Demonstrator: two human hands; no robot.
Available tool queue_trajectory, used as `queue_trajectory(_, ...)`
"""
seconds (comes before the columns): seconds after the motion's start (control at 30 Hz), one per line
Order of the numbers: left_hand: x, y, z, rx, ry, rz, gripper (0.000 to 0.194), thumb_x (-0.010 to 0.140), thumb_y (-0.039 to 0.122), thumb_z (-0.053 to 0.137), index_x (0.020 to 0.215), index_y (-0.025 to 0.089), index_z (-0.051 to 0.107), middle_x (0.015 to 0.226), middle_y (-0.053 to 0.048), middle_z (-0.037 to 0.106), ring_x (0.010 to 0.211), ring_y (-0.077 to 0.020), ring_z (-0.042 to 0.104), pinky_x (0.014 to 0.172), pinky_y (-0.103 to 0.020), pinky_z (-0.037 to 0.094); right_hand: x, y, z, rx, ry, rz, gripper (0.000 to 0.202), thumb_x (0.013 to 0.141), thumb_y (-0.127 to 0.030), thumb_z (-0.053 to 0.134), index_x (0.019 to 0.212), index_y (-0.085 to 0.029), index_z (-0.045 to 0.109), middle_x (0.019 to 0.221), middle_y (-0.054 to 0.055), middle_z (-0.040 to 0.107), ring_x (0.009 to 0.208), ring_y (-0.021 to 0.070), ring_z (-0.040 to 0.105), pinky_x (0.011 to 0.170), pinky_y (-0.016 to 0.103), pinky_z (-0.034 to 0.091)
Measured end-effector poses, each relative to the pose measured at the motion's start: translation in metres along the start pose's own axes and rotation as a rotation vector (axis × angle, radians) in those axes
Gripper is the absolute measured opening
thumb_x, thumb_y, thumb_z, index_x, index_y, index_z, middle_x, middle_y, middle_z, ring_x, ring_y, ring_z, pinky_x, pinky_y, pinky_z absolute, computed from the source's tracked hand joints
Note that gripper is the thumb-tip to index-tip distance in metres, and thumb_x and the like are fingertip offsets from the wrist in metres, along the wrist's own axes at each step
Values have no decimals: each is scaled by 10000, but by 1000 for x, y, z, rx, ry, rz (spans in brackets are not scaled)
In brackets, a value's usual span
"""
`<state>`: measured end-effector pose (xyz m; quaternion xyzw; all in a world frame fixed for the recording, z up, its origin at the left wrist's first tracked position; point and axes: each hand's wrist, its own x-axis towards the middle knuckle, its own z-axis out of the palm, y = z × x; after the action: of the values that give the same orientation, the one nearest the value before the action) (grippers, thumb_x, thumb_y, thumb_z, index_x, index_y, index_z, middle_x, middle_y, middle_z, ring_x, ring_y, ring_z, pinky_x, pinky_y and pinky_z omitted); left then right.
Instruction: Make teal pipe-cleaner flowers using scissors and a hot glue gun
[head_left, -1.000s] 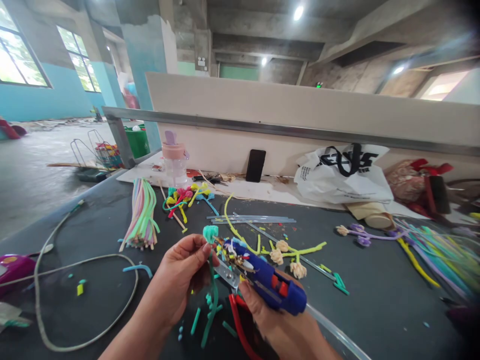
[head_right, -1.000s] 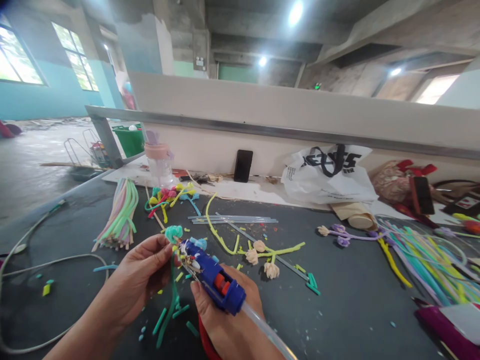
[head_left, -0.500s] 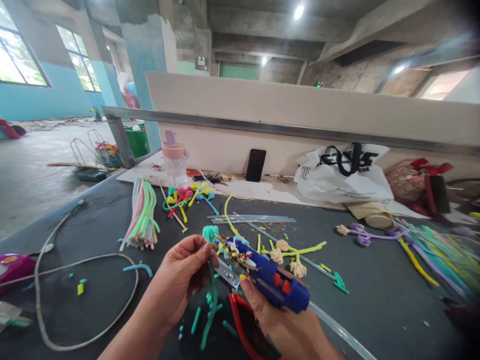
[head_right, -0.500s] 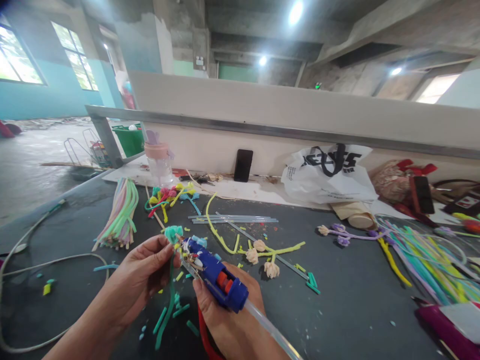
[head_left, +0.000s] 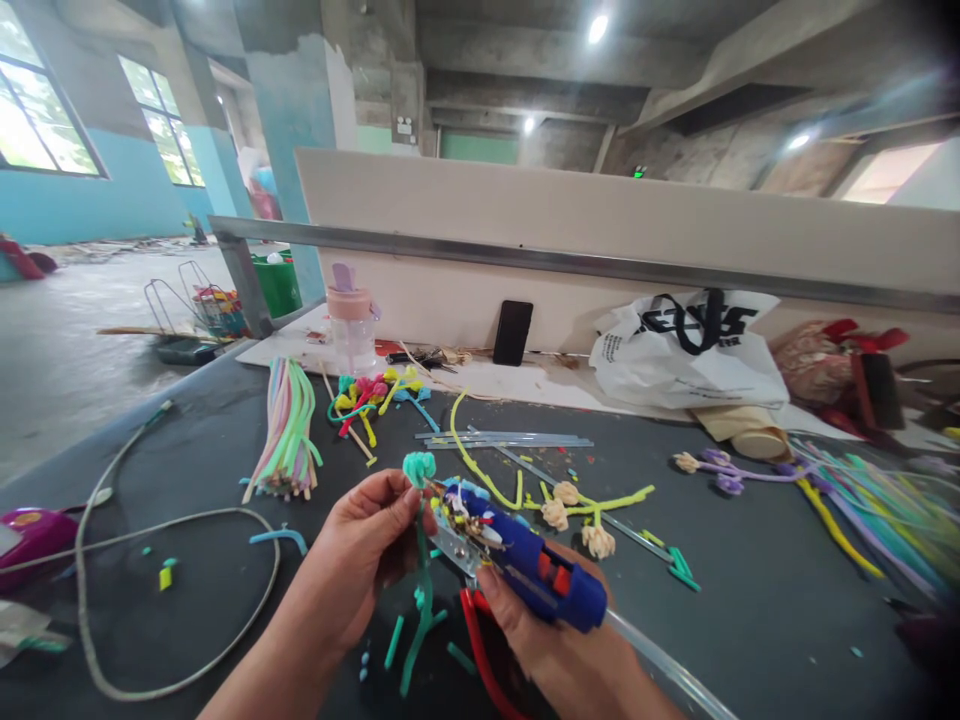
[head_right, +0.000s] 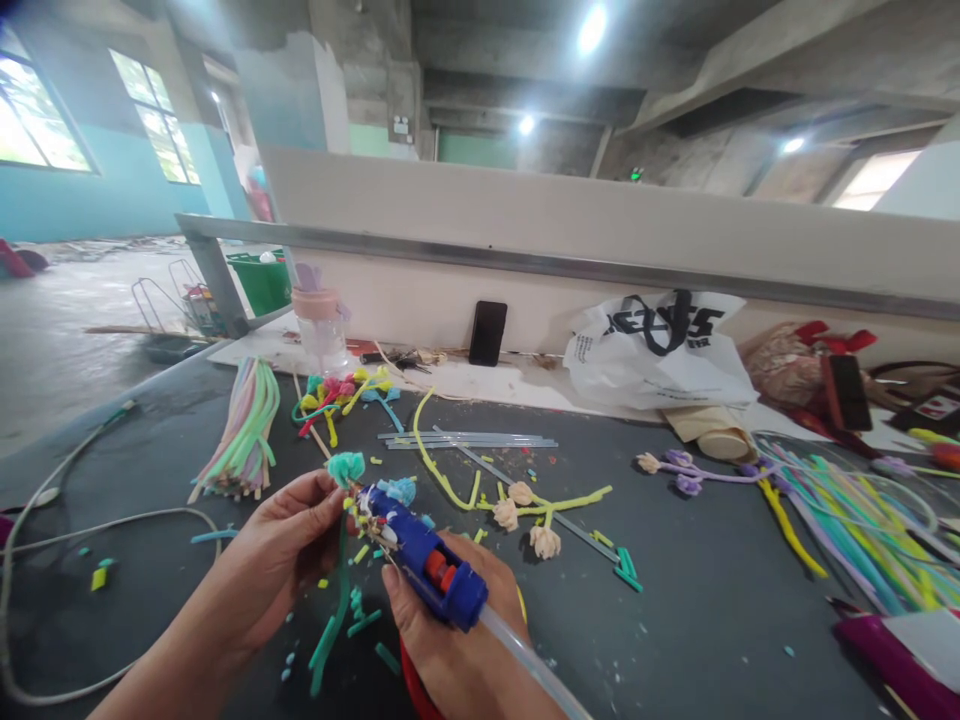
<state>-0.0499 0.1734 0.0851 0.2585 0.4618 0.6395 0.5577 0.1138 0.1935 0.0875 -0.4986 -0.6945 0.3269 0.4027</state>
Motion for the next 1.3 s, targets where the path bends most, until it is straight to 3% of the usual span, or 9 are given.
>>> queue_trajectory(0.33,2,-1,-2,-15,-7,4,232,714,334,700,701,162,544,566,42,581,367,-11,395,333,-109,233,1,-4,0,-17,18,51,206,650,-376,611,540,-204,577,505,1,567,473,148,498,467,253,418)
queue_trajectory(0.5,3,1,-4,2,-19,10,231,736,343,676,713,158,540,604,30,598,360,-10,406,302,-99,206,8,6,-9,299,-100,204,230,694,-414,641,673,-188,603,417,-36,497,378,116,445,427,239,377)
queue_trajectory(0.63,2,14,-13,-85,23,80,219,706,304,709,721,161,543,587,37,586,367,-14,403,309,-91,248,17,3,-8,438,-91,151,230,703,-398,647,745,-176,606,539,-13,583,495,131,543,555,250,449)
queue_trajectory(0.77,-1,33,-30,-317,138,331,282,602,250,788,735,171,551,577,46,572,424,-46,469,361,-118,353,14,-1,10,147,-125,263,121,657,-283,637,700,-170,638,538,-2,612,507,158,570,517,253,435)
queue_trajectory(0.87,-5,44,-41,-484,138,476,307,570,213,808,735,169,553,600,49,566,431,-47,459,377,-144,379,4,-3,25,-74,-188,107,60,644,-204,606,696,-189,632,632,0,649,584,171,589,539,246,410)
queue_trajectory(0.93,-9,47,-44,-542,118,519,290,581,199,802,732,168,557,617,43,573,447,-56,473,383,-156,388,-5,-5,31,-182,-255,-55,77,674,-172,566,718,-203,620,676,-12,645,634,162,589,566,235,391)
queue_trajectory(1.0,-13,48,-45,-580,104,550,262,596,187,793,715,168,560,628,35,584,474,-69,499,395,-167,403,-13,-9,37,-283,-307,-126,95,684,-152,554,739,-207,608,696,-16,638,655,158,588,580,230,381)
queue_trajectory(1.3,-21,55,-53,-673,101,664,203,604,168,782,705,170,606,646,21,633,539,-100,577,427,-187,451,-35,-31,65,-706,-364,-57,145,705,-217,630,839,-189,583,863,72,692,811,251,649,649,276,401)
